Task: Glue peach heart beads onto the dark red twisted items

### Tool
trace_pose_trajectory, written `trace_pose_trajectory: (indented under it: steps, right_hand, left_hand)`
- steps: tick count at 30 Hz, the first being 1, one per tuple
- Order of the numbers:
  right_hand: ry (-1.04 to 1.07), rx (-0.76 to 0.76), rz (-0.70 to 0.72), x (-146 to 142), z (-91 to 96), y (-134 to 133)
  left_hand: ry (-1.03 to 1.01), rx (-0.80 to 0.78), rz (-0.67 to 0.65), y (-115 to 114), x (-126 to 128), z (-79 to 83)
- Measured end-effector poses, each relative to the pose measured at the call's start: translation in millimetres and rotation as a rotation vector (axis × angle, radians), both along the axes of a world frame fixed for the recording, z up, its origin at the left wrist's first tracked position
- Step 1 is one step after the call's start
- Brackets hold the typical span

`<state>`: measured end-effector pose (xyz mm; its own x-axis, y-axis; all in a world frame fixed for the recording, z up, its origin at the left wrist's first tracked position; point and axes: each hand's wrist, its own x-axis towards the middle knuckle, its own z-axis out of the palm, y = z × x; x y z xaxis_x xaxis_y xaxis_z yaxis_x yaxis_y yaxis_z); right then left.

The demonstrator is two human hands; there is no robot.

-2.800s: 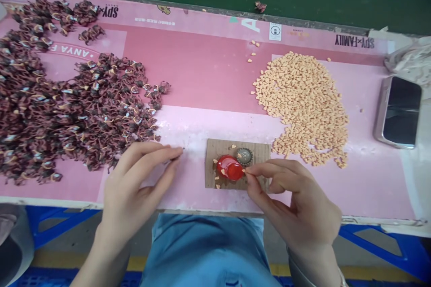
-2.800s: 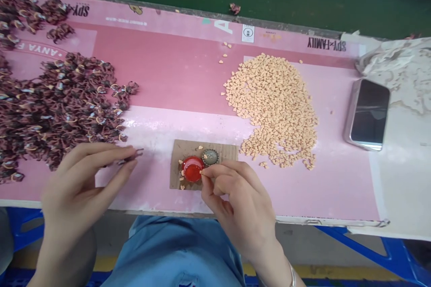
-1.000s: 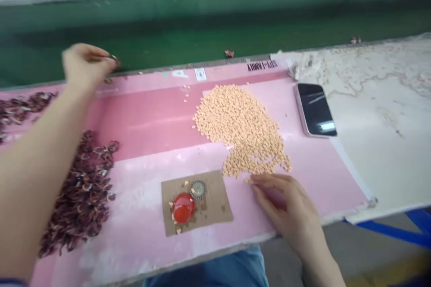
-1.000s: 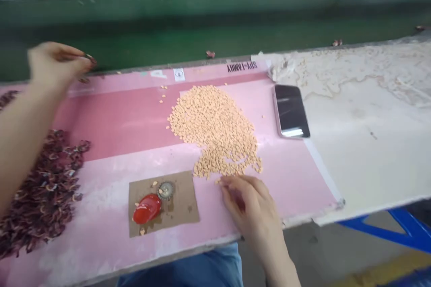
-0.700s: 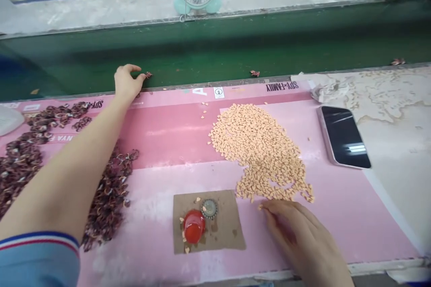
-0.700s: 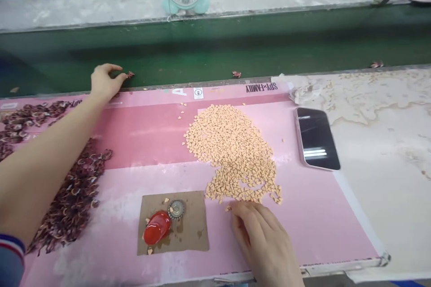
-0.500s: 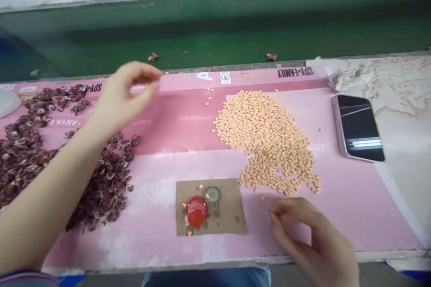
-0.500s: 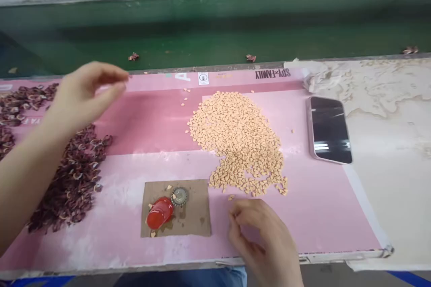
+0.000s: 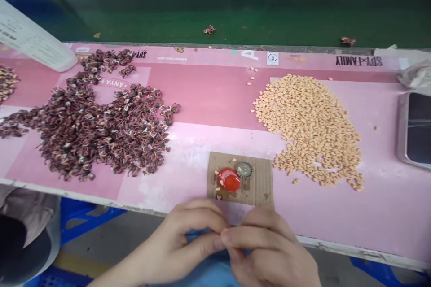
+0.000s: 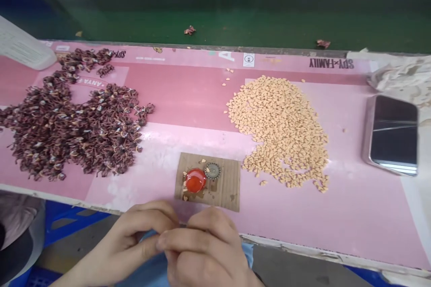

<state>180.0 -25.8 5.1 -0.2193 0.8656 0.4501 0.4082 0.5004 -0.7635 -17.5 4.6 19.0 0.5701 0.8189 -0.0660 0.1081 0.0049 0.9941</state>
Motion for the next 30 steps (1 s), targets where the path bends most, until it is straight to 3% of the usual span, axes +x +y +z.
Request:
trace_pose_trajectory:
  steps: [5, 10, 15, 21, 24, 28, 30]
  right_hand:
    - [-0.019, -0.032, 0.054, 2.6, 3.3, -1.2]
    - [-0.036, -0.035, -0.022, -7.2, 6.2, 2.0]
    - [-0.081, -0.015, -0.084, -10.9, 4.0, -1.3]
    - [0.043, -0.098, -0.109, -15.8, -1.1, -4.9]
    - [0.094, -0.120, -0.175, -11.4, -3.5, -4.6]
    - [0.072, -0.081, -0.307, 3.1, -11.4, -0.8]
    - [0.012, -0.059, -0.354, 9.3, -15.7, 2.4]
  left_hand:
    - [-0.016, 0.136, 0.143, -14.1, -1.5, -8.5]
    - [0.107, 0.399, 0.232, -16.6, -1.5, -14.1]
    - [0.207, 0.600, 0.240, -16.2, 0.1, -16.6]
    - [0.286, 0.701, 0.231, -17.4, -0.5, -19.5]
    - [0.469, 0.790, 0.271, -11.9, -22.6, -26.2]
    - [0.897, 0.998, 0.524, 1.0, -74.2, -38.3]
    - [0.995, 1.006, 0.521, 5.5, -94.9, -43.0]
